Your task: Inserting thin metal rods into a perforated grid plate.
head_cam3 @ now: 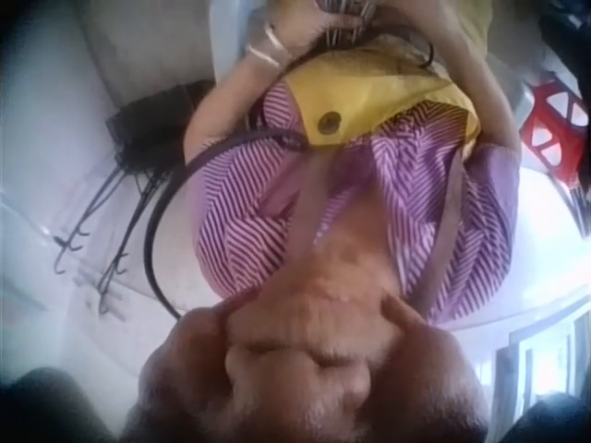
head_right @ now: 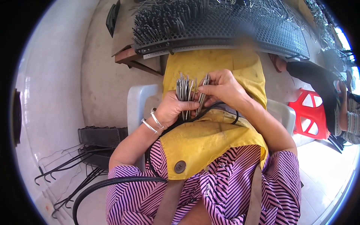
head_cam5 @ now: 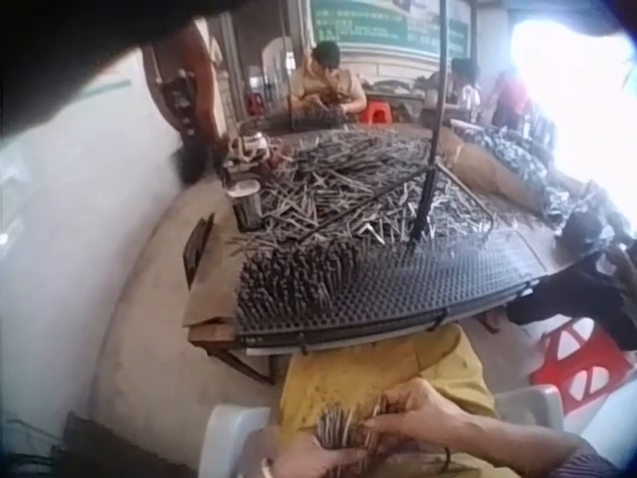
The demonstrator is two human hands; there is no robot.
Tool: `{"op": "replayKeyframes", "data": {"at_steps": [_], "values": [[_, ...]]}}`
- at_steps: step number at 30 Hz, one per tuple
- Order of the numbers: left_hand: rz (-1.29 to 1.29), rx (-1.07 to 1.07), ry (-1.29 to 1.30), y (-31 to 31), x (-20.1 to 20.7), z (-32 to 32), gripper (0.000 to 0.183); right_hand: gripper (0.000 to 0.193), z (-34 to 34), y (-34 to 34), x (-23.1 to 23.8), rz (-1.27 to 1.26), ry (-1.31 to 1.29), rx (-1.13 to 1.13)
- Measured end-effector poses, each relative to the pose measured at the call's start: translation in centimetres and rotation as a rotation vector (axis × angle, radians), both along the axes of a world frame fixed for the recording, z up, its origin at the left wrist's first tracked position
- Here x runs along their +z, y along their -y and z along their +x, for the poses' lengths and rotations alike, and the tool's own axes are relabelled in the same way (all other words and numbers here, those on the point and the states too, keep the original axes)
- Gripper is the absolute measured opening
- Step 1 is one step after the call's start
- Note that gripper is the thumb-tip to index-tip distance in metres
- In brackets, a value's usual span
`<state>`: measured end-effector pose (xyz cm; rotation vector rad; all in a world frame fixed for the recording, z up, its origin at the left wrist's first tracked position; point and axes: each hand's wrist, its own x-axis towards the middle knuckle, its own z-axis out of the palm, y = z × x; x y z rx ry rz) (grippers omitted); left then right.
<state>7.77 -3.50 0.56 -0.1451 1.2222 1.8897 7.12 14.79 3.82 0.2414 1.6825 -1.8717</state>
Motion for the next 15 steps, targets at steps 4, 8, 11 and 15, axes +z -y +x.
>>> {"op": "replayKeyframes", "data": {"at_steps": [4, 8, 11, 15], "values": [[0.007, 0.017, -0.029, -0.1, -0.8, 0.0, 0.018, 0.017, 0.2, 0.3, 0.3, 0.021, 0.012, -0.069], [0.084, 0.067, 0.008, 0.1, -1.0, -0.2, 0.018, 0.012, -0.1, 0.3, -0.4, 0.029, -0.039, -0.154], [0.118, 0.118, 0.109, 0.0, -0.7, -0.3, 0.021, 0.013, -0.8, 0.1, -0.5, -0.036, -0.035, -0.205], [0.23, 0.212, 0.197, 0.2, -1.0, -0.6, 0.018, 0.011, -2.8, -1.2, -0.2, -0.176, 0.002, -0.231]]}}
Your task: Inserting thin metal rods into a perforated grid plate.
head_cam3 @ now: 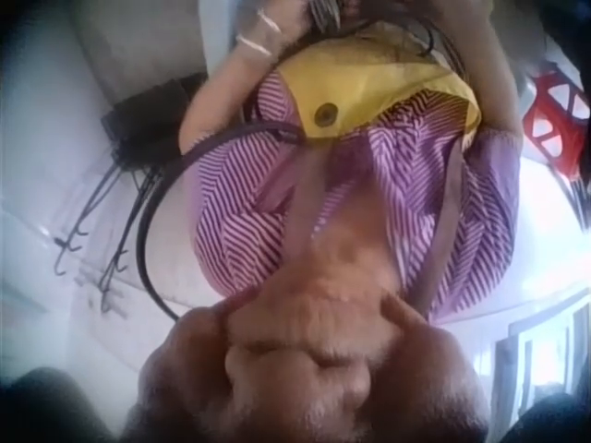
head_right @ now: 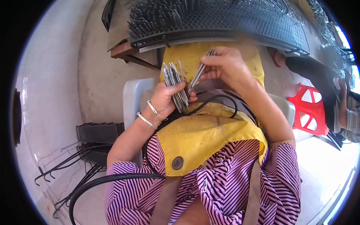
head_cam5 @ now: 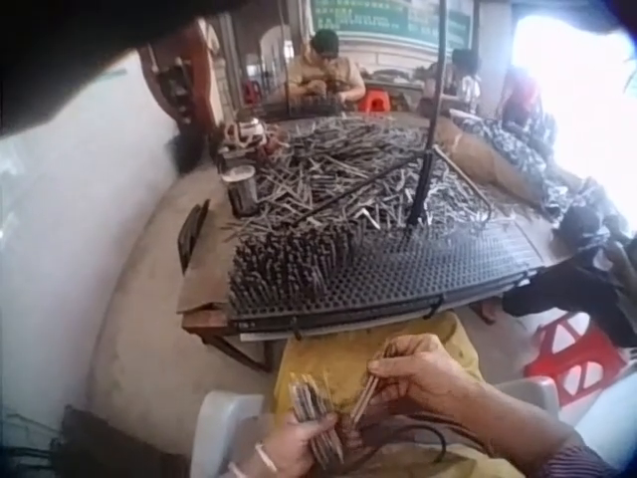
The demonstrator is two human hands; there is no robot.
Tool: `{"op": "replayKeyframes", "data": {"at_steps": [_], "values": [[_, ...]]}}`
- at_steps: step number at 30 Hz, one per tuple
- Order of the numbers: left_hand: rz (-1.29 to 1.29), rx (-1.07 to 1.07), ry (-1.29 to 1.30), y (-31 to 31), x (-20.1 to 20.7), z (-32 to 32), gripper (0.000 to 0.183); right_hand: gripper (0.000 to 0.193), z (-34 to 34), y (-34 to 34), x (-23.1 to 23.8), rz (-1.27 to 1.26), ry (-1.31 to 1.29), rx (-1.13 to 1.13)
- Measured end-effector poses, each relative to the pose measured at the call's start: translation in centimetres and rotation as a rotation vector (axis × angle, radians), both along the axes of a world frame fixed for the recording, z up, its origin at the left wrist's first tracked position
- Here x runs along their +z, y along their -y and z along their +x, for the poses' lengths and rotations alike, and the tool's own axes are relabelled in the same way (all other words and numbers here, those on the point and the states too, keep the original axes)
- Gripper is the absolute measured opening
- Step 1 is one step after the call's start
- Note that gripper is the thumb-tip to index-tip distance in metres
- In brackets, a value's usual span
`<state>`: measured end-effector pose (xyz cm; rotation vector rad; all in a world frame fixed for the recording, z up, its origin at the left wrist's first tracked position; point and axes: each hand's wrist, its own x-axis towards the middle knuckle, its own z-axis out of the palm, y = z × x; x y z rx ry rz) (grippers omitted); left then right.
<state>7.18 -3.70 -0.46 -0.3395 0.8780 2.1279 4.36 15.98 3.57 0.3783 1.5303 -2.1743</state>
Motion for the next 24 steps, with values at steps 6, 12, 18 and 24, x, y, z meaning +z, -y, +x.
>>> {"op": "replayKeyframes", "data": {"at_steps": [6, 12, 18, 24], "values": [[0.085, 0.009, 0.033, 0.4, -1.1, -0.3, 0.013, 0.014, -6.2, -0.9, 1.6, -0.444, -0.348, -0.124], [0.1, 0.041, 0.066, 0.4, -1.0, -0.3, 0.012, 0.016, -8.3, 0.7, 0.9, 0.037, -0.577, -0.303], [0.087, 0.044, 0.085, 0.5, -1.0, -0.3, 0.009, 0.015, -8.3, 1.5, 1.3, 0.109, -0.661, -0.382], [0.078, 0.068, 0.099, 0.3, -1.1, -0.2, 0.01, 0.015, -8.3, 1.8, 1.4, 0.215, -0.688, -0.402]]}}
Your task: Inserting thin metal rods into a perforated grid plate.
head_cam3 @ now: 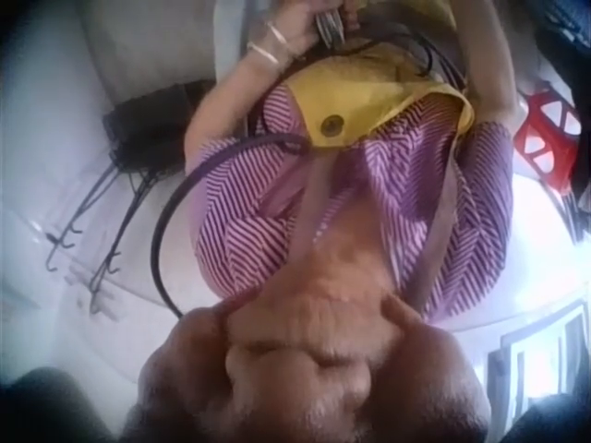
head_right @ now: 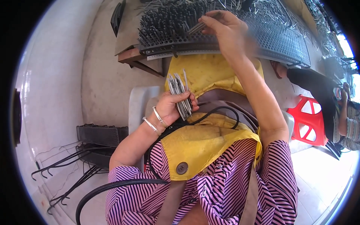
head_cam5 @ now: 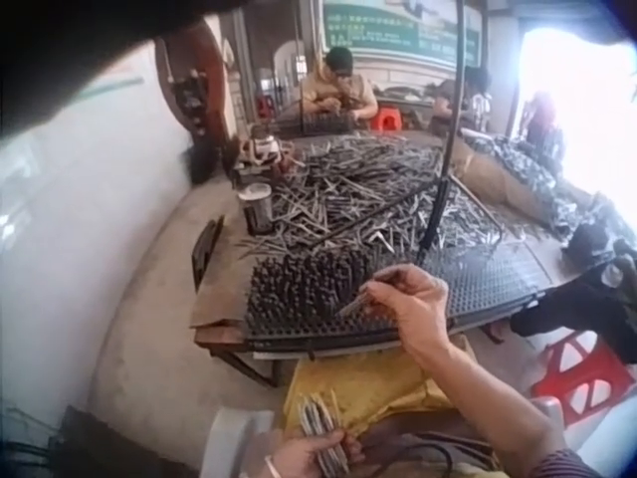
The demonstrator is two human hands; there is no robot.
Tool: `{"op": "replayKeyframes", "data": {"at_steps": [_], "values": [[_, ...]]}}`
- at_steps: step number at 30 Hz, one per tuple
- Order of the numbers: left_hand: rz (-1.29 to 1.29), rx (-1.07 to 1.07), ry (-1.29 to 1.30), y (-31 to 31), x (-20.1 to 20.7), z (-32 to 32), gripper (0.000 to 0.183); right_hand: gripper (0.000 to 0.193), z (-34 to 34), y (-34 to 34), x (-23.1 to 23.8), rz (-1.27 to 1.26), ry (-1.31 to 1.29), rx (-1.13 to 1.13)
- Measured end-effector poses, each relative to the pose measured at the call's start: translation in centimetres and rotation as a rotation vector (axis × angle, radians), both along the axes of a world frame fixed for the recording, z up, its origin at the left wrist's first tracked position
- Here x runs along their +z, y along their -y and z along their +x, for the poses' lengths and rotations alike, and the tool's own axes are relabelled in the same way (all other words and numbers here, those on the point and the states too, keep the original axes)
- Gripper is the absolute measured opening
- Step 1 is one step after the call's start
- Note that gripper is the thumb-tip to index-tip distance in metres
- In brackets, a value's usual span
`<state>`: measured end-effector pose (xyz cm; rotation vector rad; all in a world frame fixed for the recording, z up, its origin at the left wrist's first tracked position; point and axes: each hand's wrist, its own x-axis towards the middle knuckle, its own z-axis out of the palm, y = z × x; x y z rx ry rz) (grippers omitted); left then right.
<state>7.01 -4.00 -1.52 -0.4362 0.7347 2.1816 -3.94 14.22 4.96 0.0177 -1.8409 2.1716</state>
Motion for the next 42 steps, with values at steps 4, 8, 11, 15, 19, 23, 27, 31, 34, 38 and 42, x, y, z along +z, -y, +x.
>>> {"op": "replayKeyframes", "data": {"at_steps": [4, 8, 11, 15, 19, 23, 27, 31, 34, 38, 42], "values": [[-0.007, -0.004, 0.011, 0.0, -0.2, 0.0, 0.009, 0.014, 0.2, 0.1, -0.1, 0.037, 0.03, -0.016], [-0.002, 0.001, 0.014, 0.0, -0.2, 0.0, 0.008, 0.015, 0.2, 0.2, -0.2, 0.017, 0.027, -0.02], [0.013, -0.024, -0.009, 0.1, -0.4, 0.0, 0.01, 0.015, 0.3, 0.3, 0.0, 0.0, 0.01, -0.011], [0.009, -0.024, -0.002, 0.2, -0.2, 0.0, 0.01, 0.014, 0.2, 1.0, 0.0, 0.013, -0.003, -0.025], [-0.004, -0.037, 0.001, 0.1, -0.2, -0.1, 0.01, 0.015, 0.4, 1.5, -0.3, 0.058, 0.031, -0.041], [-0.005, -0.034, 0.006, 0.1, 0.1, 0.0, 0.009, 0.013, 0.5, 2.3, -0.7, 0.23, 0.031, -0.042], [-0.011, -0.043, 0.008, 0.1, 0.1, 0.0, 0.009, 0.011, 0.4, 2.5, -0.7, 0.527, -0.059, 0.029], [-0.014, -0.063, -0.006, 0.2, -0.2, -0.2, 0.009, 0.014, -0.4, 3.1, 0.6, 0.905, -0.111, 0.04], [-0.014, -0.075, -0.028, 0.2, -0.1, -0.3, 0.009, 0.016, -1.2, 3.7, 1.5, 1.176, -0.208, 0.003], [-0.019, -0.064, -0.013, 0.3, 0.1, -0.1, 0.01, 0.011, -1.7, 4.0, 1.9, 1.146, -0.312, -0.035], [-0.008, -0.064, -0.007, 0.4, 0.0, 0.2, 0.011, 0.012, -1.4, 4.2, 1.9, 0.969, -0.31, 0.021]]}}
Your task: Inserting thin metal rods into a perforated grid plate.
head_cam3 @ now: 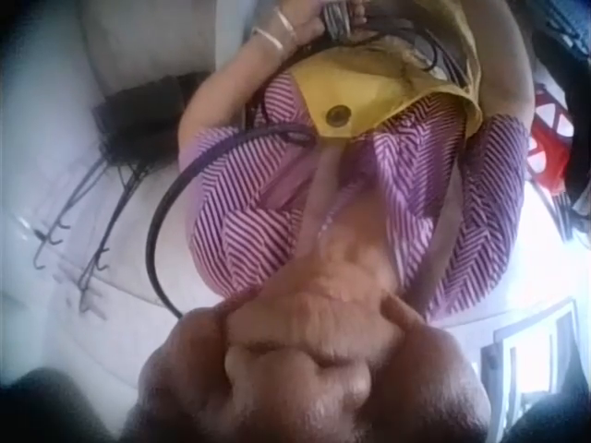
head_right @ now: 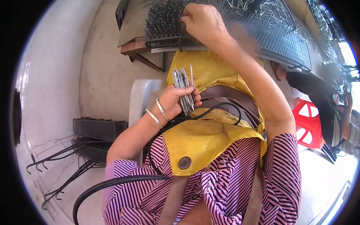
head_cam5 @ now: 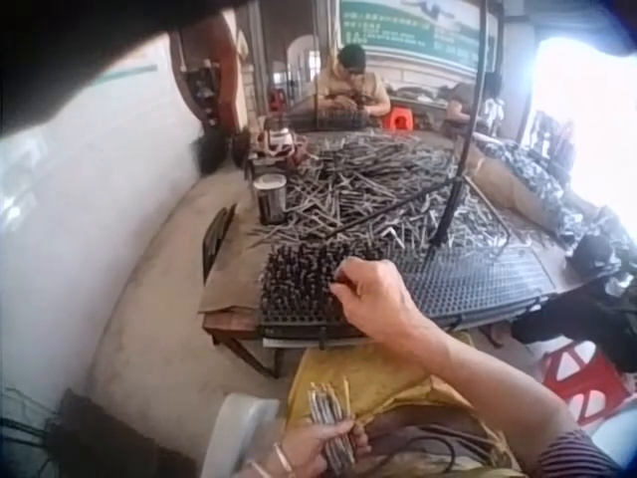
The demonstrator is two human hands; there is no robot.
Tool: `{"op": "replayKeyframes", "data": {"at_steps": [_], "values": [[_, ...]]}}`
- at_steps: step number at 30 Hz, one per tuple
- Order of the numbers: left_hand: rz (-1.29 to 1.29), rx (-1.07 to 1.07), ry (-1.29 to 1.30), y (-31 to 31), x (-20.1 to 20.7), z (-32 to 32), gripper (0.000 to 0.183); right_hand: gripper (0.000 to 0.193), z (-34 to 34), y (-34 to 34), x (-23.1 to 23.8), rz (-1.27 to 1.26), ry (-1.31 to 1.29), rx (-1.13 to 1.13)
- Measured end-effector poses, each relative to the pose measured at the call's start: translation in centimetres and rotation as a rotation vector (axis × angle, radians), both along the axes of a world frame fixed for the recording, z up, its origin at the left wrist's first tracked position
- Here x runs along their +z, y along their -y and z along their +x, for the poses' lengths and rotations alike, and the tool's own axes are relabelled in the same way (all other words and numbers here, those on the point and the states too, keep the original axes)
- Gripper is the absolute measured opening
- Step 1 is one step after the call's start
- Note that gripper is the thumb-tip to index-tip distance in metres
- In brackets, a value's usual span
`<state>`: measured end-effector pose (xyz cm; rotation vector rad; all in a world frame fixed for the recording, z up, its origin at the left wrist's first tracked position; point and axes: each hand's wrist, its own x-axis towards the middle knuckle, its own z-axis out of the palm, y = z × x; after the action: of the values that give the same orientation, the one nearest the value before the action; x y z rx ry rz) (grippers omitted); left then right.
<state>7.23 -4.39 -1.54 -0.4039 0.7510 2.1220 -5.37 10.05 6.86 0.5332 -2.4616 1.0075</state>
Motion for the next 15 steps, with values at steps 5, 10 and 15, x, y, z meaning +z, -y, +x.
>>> {"op": "replayKeyframes", "data": {"at_steps": [5, 10, 15], "values": [[-0.016, -0.008, -0.009, 0.0, -0.1, -0.1, 0.011, 0.008, 0.4, 0.1, 0.8, -0.024, 0.194, 0.003], [-0.023, -0.05, -0.011, -0.2, -0.2, -0.8, 0.01, 0.013, -1.5, -0.5, -0.8, 0.2, -0.109, 0.036], [-0.046, -0.068, -0.045, -0.8, 0.4, -0.6, 0.015, 0.01, -1.2, -1.0, -1.8, 0.396, -0.146, 0.065]]}}
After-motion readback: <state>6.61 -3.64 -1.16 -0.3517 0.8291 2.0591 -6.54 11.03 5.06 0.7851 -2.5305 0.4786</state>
